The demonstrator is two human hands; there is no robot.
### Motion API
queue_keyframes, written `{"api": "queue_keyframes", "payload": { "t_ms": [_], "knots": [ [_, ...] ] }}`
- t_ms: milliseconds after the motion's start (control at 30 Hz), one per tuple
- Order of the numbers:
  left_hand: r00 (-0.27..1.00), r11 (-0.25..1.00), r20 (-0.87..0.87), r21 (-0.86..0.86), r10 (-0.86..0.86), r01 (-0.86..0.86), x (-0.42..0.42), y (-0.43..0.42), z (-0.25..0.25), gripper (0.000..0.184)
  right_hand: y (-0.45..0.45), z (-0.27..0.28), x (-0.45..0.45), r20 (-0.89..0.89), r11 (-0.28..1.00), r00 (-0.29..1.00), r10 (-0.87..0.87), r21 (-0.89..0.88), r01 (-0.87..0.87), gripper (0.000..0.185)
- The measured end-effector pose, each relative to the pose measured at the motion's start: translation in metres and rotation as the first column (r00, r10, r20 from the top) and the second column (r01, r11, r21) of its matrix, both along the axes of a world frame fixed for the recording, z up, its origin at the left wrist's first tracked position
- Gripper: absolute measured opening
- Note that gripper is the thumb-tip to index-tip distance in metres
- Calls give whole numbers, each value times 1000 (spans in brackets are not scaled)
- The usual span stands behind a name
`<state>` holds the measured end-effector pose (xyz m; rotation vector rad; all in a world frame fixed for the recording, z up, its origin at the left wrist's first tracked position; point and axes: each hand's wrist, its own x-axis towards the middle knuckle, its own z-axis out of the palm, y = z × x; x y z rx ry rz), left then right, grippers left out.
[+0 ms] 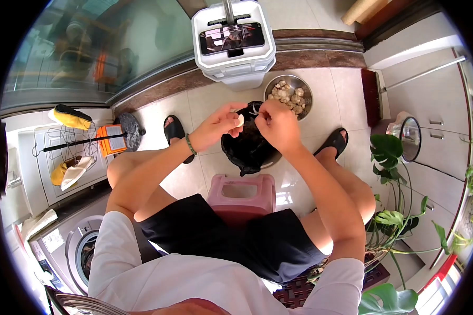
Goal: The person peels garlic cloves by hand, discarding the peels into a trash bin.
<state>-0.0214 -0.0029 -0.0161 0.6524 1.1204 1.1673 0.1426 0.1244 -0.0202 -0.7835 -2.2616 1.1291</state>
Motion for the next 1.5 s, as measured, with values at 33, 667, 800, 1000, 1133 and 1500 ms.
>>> {"api": "queue_keyframes", "payload": {
  "t_ms": [33,667,800,1000,1133,1500],
  "knots": [
    [1000,1000,0,0,-1,1,0,0,0,37,-1,-3,1,0,1000,1000,-1,0,1,6],
    [903,999,-427,41,38,-23,-1,-3,-17,21,-13,-33,-2,-132,560,990,41,-818,-132,13],
    [956,976,-214,133,200,-174,3,1,-24,22,-16,-30,-1,-192,552,981,-16,-820,-151,13],
    [988,993,-105,28,115,-113,6,2,-13,20,-15,-25,1,-205,586,979,-9,-794,-161,11],
    [988,987,-54,79,142,-137,2,5,-17,23,-14,-16,0,-236,628,971,-37,-761,-161,10],
    [856,954,-481,296,188,-43,3,4,-15,18,-7,-7,4,-93,577,994,60,-809,-111,10]
  ]
}}
